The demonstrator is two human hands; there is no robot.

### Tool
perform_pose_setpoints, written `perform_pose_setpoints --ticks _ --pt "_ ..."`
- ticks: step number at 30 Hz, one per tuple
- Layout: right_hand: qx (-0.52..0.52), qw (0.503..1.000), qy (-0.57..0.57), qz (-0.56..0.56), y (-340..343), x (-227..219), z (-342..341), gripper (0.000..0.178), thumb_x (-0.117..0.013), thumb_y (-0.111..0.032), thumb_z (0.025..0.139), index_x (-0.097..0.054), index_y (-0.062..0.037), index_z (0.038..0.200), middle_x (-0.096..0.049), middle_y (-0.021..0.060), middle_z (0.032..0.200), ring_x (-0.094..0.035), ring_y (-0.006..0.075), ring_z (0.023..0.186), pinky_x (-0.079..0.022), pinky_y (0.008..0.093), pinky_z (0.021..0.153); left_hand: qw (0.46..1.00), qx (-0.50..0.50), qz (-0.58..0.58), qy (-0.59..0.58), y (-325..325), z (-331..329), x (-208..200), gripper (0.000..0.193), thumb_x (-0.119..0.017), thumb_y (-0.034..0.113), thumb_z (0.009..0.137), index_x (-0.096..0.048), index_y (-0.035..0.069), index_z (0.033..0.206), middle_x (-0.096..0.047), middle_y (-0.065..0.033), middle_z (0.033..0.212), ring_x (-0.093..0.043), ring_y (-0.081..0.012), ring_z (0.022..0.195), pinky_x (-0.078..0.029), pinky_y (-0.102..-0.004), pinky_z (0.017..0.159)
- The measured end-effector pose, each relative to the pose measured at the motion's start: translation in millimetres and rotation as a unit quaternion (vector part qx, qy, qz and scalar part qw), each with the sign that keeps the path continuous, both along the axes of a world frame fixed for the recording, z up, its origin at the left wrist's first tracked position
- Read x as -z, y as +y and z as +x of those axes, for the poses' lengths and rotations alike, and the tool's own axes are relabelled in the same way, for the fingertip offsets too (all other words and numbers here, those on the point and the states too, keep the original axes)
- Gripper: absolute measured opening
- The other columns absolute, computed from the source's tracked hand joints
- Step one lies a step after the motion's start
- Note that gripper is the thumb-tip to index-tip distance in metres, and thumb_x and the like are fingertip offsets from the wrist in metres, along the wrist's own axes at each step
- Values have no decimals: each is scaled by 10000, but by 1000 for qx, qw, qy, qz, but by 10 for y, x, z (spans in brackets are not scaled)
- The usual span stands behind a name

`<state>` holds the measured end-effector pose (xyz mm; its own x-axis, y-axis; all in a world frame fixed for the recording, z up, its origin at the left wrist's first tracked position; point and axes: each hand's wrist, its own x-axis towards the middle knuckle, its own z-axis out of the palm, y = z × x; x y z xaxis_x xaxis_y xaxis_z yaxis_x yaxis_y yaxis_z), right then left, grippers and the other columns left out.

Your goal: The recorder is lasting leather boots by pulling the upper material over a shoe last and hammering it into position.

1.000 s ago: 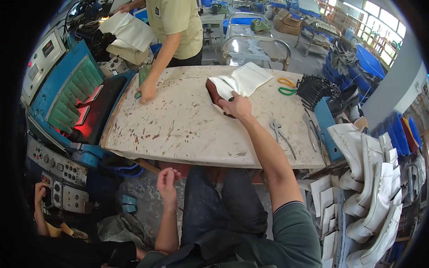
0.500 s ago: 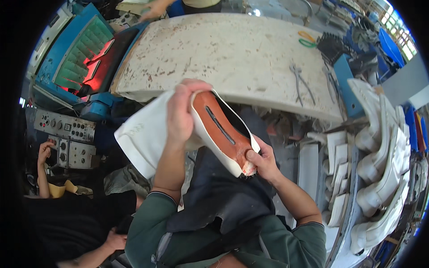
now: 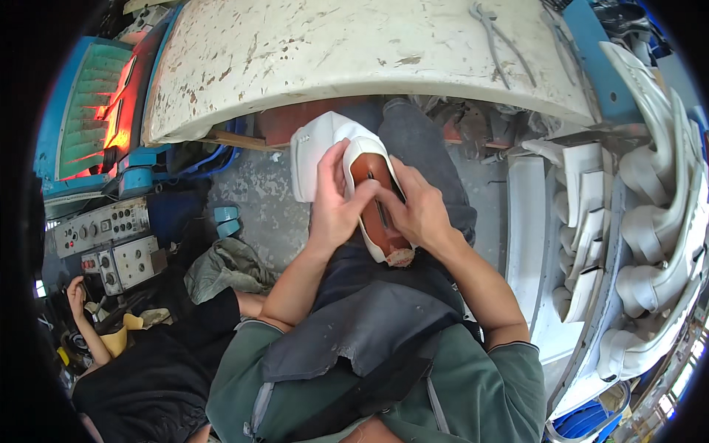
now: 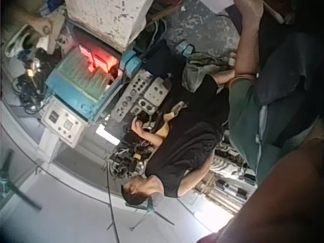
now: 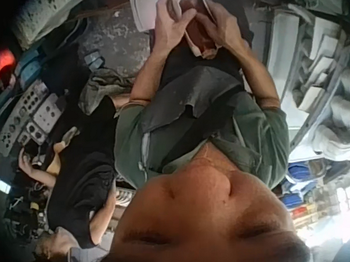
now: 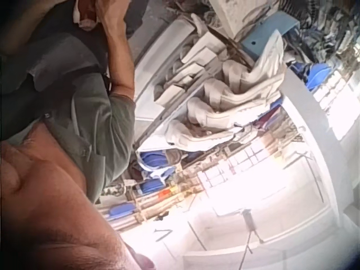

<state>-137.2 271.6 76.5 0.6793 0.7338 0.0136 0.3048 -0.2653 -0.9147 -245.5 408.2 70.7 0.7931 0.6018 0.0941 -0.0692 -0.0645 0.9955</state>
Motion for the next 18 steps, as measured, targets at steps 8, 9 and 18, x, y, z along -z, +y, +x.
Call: perform_pose_setpoints --ticks 8,9,18 --pt "-13 990 129 52 -15 143 53 266 -657 -157 963 -684 3 1174 -711 116 1036 -664 183 911 -512 295 821 991 87 -98 -5 412 -256 158 652 -656 149 938 -352 -57 1478 -377 -196 1531 -378 -254 1421 -315 -375 1167" --pt "-83 990 112 31 -24 44 152 347 -712 -171 915 -658 1 1213 -696 144 1096 -665 217 987 -516 318 870 996 69 -49 20 386 -242 142 684 -684 205 929 -357 -56 1471 -381 -197 1521 -374 -262 1422 -316 -381 1166" --pt "278 795 -490 -225 704 -216 2359 506 -680 -454 878 -690 -9 1119 -645 258 1153 -607 407 1078 -499 475 891 994 -45 30 93 179 25 24 648 -787 230 860 -465 -47 1350 -496 -195 1376 -517 -289 1265 -405 -387 1079"
